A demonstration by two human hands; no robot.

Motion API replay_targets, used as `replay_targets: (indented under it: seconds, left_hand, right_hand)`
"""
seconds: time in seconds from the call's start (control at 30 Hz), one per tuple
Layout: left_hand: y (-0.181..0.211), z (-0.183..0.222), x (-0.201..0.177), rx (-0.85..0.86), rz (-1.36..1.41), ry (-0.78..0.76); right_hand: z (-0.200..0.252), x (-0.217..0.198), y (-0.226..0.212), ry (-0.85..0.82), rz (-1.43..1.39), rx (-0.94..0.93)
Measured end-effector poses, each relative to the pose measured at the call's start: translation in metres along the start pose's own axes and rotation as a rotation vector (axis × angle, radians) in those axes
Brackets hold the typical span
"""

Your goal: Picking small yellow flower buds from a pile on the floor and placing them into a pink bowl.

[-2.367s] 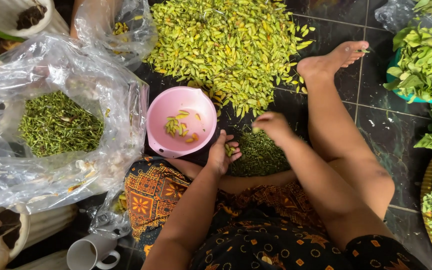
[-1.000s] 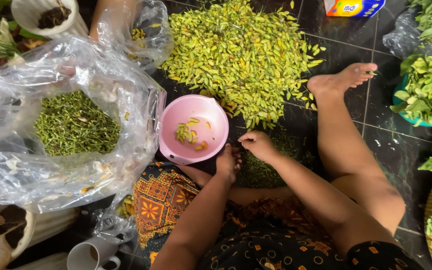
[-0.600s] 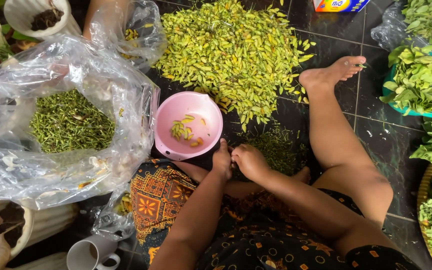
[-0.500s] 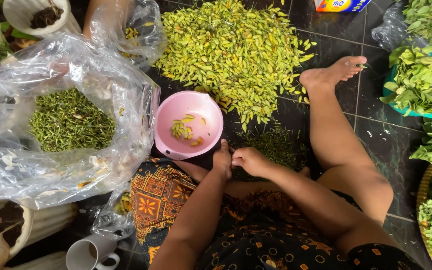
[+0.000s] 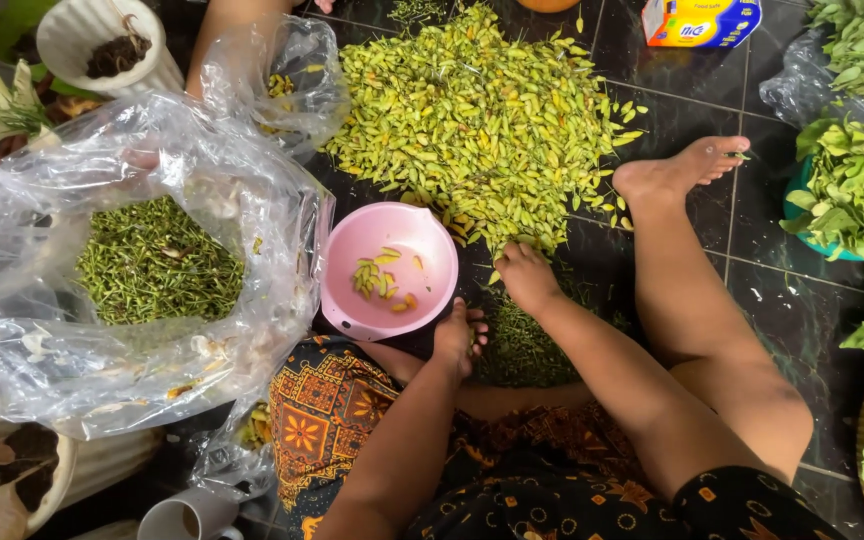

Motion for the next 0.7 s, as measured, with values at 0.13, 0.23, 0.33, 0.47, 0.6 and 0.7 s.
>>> replay_targets:
  seconds: [0.13, 0.23, 0.33, 0.47, 0.6, 0.7]
  left_hand:
    - [0.001, -0.008, 0.0, 0.02, 0.031, 0.013]
    - [0.003, -0.002, 0.001, 0.056, 0.013, 0.024]
    - [0.0, -0.005, 0.001, 0.087, -0.072, 0.044]
    - [0.0, 0.008, 0.003, 0.054, -0.224, 0.005]
    - [-0.004, 0.017, 0.01, -0.001, -0.221, -0.065]
    - [-0.011, -0.005, 0.007, 0.032, -0.195, -0.089]
  right_hand:
    - [0.015, -0.021, -0.03, 0.039, -0.227, 0.076]
    - [0.032, -0.013, -0.064, -0.01, -0.337, 0.123]
    - [0.033, -0.061, -0.125, -0.101, -0.399, 0.382]
    - [0.055, -0.052, -0.084, -0.014, -0.565, -0.157]
    - [0.053, -0.067, -0.043, -0.124, -0.773, -0.254]
    - [0.031, -0.081, -0.015, -0.322, -0.812, 0.371]
Point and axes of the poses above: each hand's wrist, its own z-axis away from the middle knuckle, its own x-axis out of the palm, y = z × x, the point moved 1 cm from there along -z, towards the middle knuckle, and after that the axes turned 11 degrees about -x, right-handed, at the moved point
